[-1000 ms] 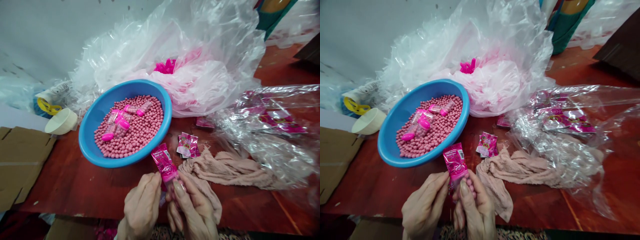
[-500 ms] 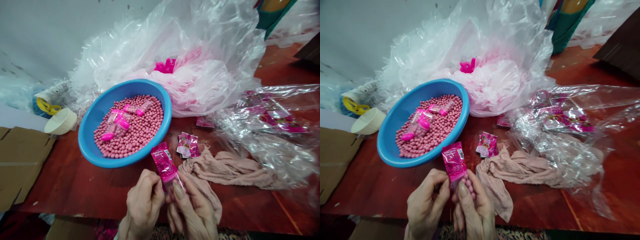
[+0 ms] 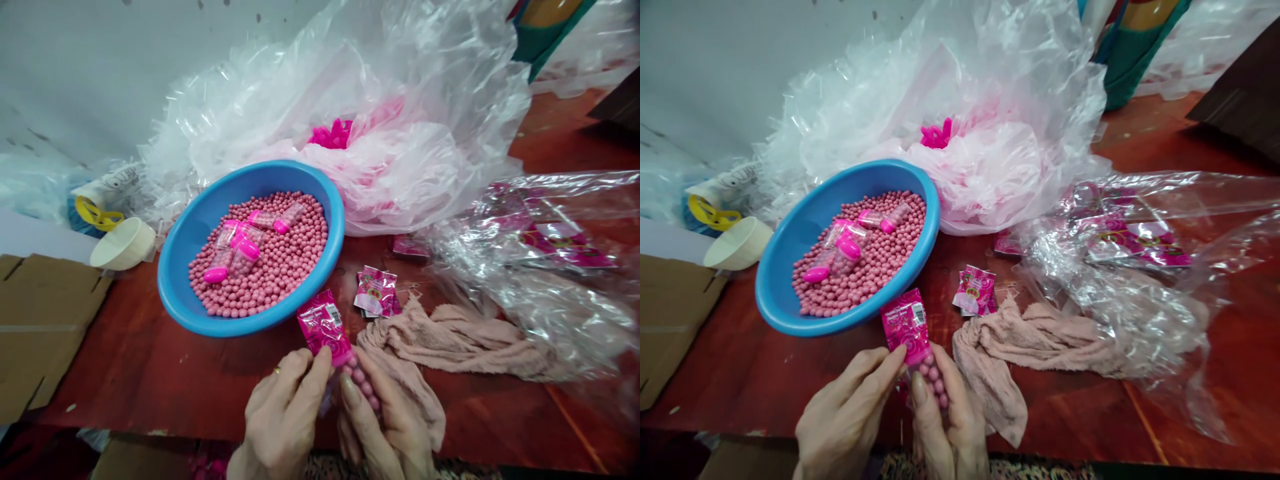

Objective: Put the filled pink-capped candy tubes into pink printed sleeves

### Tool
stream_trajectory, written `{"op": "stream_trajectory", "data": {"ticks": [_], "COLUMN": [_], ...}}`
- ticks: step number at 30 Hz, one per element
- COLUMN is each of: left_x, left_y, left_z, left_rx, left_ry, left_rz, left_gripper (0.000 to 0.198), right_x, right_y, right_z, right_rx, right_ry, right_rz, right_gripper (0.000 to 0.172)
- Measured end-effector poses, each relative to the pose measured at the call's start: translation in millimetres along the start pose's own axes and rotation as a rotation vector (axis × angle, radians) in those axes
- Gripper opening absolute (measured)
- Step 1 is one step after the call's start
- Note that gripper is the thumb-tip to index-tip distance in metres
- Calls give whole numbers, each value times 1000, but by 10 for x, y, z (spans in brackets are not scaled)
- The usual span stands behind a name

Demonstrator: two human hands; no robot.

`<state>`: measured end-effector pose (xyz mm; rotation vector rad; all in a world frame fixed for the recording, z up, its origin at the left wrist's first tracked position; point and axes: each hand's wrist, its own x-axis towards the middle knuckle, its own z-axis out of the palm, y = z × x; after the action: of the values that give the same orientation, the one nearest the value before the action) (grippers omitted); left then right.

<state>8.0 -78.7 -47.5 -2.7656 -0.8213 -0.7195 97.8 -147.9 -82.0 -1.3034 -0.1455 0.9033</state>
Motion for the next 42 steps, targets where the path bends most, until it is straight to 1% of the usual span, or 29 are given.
{"op": "stream_trajectory", "data": {"ticks": [2,5,8,12,15,19,22,25,29,32,34,36,37,40,42], "left_x": [-20,-40,15,160,212,195,179,172,146,85,17,-63,-99,-131,-74], "left_y": [-97,-152,-110,-64,-68,-58,-40,-31,-16,44,119,195,222,222,175], "left_z": [-6,7,13,6,28,91,117,102,63,84,127,170,183,167,128], "left_rx": [14,11,19,-76,-121,-121,-124,-183,-241,-271,-345,-479,-546,-733,-876], "left_ry": [-23,-22,-29,-75,-116,-153,-167,-180,-208,-208,-204,-168,-131,21,121], "left_rz": [130,218,209,171,164,50,-10,-75,-193,-265,-302,-358,-408,-657,-822], "left_gripper": [24,27,28,22,14,19,17,13,14,15,15,15,16,16,16], "right_x": [9,41,71,67,57,60,65,72,76,76,86,104,115,138,138], "right_y": [27,64,97,115,110,73,43,46,98,109,84,42,23,-8,-9], "right_z": [-20,-64,-100,-99,-90,-81,-70,-69,-87,-96,-102,-113,-120,-133,-129], "right_rx": [-60,-141,-212,-257,-280,-275,-242,-228,-263,-298,-320,-340,-348,-344,-308], "right_ry": [-14,-39,-92,-47,-61,-62,-50,-68,-96,-79,-29,23,39,35,18], "right_rz": [-25,-47,-100,-134,-146,-157,-151,-167,-201,-250,-326,-403,-420,-374,-317], "right_gripper": [30,31,33,35,37,35,33,33,32,30,29,30,30,30,28]}}
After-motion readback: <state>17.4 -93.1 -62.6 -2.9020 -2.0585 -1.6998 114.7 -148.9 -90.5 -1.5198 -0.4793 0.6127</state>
